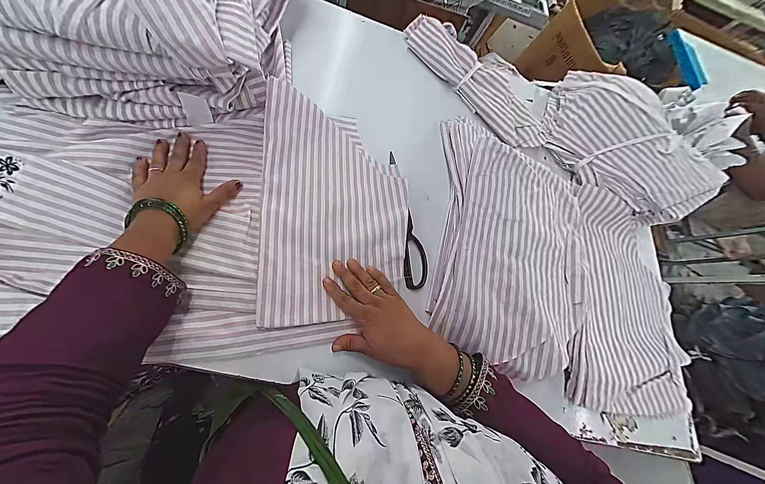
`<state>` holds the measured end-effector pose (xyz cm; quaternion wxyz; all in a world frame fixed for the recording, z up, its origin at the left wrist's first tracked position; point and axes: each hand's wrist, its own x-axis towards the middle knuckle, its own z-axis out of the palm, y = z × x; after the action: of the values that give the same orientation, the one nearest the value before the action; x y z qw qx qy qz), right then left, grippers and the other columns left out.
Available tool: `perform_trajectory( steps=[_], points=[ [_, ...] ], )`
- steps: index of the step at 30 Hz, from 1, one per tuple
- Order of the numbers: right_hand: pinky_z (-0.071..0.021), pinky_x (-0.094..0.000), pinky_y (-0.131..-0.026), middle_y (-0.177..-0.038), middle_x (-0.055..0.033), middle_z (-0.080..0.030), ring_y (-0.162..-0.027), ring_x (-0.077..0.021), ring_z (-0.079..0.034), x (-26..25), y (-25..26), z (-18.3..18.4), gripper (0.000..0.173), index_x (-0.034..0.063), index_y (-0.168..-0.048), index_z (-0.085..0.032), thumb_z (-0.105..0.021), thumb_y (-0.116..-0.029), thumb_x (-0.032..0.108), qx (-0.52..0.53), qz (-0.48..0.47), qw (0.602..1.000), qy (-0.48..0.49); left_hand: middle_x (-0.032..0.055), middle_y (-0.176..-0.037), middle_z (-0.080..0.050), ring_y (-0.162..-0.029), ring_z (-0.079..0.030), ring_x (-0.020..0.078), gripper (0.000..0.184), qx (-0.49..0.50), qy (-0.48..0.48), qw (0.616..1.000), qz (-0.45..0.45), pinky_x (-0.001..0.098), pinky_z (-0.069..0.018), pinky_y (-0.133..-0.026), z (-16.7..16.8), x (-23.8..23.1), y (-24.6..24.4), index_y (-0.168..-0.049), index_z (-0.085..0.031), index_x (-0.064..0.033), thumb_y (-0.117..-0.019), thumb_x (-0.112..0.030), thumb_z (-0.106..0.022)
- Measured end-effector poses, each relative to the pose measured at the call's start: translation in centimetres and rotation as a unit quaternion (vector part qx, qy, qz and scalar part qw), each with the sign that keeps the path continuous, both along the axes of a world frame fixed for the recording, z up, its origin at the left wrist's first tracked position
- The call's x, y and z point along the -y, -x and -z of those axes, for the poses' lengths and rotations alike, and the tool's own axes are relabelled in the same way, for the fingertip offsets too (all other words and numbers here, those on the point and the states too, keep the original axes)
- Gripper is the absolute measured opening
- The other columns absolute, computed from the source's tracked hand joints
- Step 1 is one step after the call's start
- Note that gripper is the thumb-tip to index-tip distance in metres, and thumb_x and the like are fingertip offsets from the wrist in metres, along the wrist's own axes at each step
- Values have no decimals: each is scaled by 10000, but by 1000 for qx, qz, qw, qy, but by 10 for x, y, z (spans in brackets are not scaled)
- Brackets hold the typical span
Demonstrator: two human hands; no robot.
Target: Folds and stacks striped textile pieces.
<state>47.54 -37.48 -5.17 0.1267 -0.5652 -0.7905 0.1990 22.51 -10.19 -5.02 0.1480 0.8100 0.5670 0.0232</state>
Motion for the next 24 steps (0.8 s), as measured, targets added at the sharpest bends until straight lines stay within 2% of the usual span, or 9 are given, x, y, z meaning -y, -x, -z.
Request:
perform_trajectory(
  steps=[6,18,24],
  points=[
    [-207,-563,-1219,-1638,-160,-345,-1522,-357,-312,-2,0,0,849,101,-1569,-414,-570,-917,622,13,3,1000,6,251,-1683,-188,-1554,-100,504,801,15,0,1000,6,747,-69,-1180,-3,0,-2,-1603,-292,-22,-1031,-543,-497],
    [-193,-558,-1225,-1634,-161,-353,-1522,-363,-310,-1,1,1,839,99,-1561,-428,-576,-918,617,4,8,1000,6,244,-1688,-178,-1559,-94,491,801,12,1,1000,3,738,-63,-1184,-2,-1,-2,-1609,-281,-29,-1034,-544,-493],
    [-214,-583,-1210,-1615,-153,-392,-1504,-369,-346,0,1,5,831,98,-1543,-460,-557,-916,635,-1,16,1000,-23,230,-1691,-182,-1561,-97,484,797,16,-3,1000,2,732,-67,-1189,0,-2,-1,-1607,-295,-38,-1032,-553,-492]
  ],
)
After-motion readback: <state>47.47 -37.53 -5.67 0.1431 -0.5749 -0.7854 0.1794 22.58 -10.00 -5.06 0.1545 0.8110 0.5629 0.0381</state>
